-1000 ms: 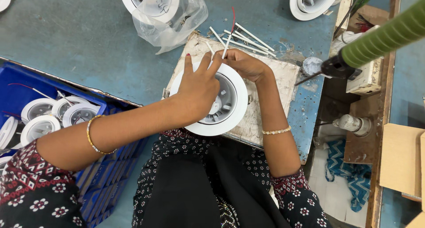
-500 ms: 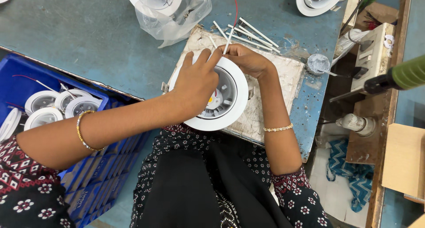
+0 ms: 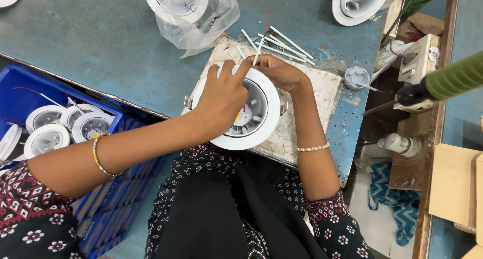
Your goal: The person assembles a circular LED light fixture by inserting white plastic rods into slots, connecting red and black wires to the central LED module, and using a green glue gun to apply adhesive to secure components. The person handles multiple light units and places finished units into a blue crate.
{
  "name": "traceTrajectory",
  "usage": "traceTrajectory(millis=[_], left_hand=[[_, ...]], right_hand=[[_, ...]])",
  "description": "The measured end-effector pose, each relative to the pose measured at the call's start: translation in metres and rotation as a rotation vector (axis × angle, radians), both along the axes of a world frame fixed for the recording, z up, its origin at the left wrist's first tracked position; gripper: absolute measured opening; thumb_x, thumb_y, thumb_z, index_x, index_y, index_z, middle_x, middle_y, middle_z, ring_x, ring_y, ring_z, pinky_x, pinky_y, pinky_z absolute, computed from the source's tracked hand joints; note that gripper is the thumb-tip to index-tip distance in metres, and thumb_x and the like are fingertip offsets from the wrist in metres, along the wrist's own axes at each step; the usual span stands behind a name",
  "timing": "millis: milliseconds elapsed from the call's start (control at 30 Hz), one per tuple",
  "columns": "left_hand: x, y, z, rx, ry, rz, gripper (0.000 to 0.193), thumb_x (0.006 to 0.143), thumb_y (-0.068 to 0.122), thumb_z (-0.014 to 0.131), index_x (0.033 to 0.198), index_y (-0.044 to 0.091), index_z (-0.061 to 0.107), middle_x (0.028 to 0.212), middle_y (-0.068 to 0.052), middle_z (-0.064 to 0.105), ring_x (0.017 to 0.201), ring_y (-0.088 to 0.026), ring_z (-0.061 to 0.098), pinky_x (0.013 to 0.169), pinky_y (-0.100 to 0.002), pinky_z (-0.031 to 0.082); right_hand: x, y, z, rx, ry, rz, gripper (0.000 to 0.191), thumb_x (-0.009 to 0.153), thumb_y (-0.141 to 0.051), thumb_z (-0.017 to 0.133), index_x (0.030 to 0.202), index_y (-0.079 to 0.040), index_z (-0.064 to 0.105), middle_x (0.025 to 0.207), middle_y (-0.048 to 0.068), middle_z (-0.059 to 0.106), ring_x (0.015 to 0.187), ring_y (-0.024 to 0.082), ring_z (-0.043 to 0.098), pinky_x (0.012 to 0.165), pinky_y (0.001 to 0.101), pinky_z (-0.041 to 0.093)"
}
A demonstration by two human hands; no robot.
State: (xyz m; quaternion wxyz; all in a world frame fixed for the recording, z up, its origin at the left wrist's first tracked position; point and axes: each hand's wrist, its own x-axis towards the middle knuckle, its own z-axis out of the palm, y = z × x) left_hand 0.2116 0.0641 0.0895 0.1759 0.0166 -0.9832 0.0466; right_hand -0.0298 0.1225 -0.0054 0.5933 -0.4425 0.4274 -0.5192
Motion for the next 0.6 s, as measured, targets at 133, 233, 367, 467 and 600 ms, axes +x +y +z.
traceTrajectory(millis=[133, 233, 367, 467, 600], left_hand=[[-0.003, 0.001, -0.001, -0.041, -0.012, 0.028, 0.018, 0.055, 0.010, 0.078, 0.072, 0.004, 0.077, 0.139, -0.020, 0.050, 0.116, -0.038, 0.052, 0.086, -0.051, 0.045], [-0.005, 0.000, -0.004, -0.033, -0.034, 0.030, 0.017, 0.057, 0.010, 0.079, 0.074, 0.005, 0.077, 0.137, -0.020, 0.051, 0.114, -0.038, 0.053, 0.081, -0.051, 0.045], [-0.008, -0.006, -0.005, -0.018, -0.028, -0.024, 0.017, 0.061, 0.010, 0.079, 0.076, 0.004, 0.077, 0.140, -0.020, 0.049, 0.114, -0.036, 0.052, 0.075, -0.050, 0.044], [-0.007, -0.014, -0.001, 0.036, -0.050, -0.079, 0.019, 0.059, 0.009, 0.079, 0.077, 0.004, 0.077, 0.146, -0.016, 0.046, 0.122, -0.032, 0.050, 0.082, -0.053, 0.043], [-0.005, -0.017, 0.004, 0.151, -0.172, -0.086, 0.023, 0.053, 0.011, 0.083, 0.073, 0.001, 0.078, 0.149, -0.018, 0.039, 0.134, -0.034, 0.038, 0.092, -0.067, 0.036]], right_hand=[[-0.001, 0.000, -0.001, -0.005, -0.006, 0.009, 0.030, 0.105, -0.025, 0.065, 0.123, -0.001, 0.064, 0.108, 0.002, 0.070, 0.093, 0.005, 0.065, 0.082, 0.0235, 0.057], [-0.002, 0.000, -0.003, 0.009, -0.015, 0.009, 0.029, 0.104, -0.025, 0.065, 0.122, -0.001, 0.064, 0.108, 0.002, 0.071, 0.093, 0.005, 0.066, 0.083, 0.0236, 0.058], [-0.006, -0.001, -0.007, 0.052, -0.021, -0.044, 0.029, 0.103, -0.023, 0.066, 0.122, -0.002, 0.062, 0.108, 0.003, 0.071, 0.093, 0.006, 0.067, 0.082, 0.0250, 0.058], [-0.008, 0.001, -0.008, 0.020, -0.041, -0.017, 0.033, 0.102, -0.020, 0.069, 0.128, 0.000, 0.062, 0.114, 0.004, 0.070, 0.099, 0.007, 0.066, 0.088, 0.0249, 0.058], [-0.009, 0.003, -0.009, 0.010, -0.020, -0.016, 0.040, 0.098, -0.017, 0.072, 0.132, 0.000, 0.061, 0.121, 0.006, 0.070, 0.107, 0.009, 0.066, 0.093, 0.0251, 0.057]])
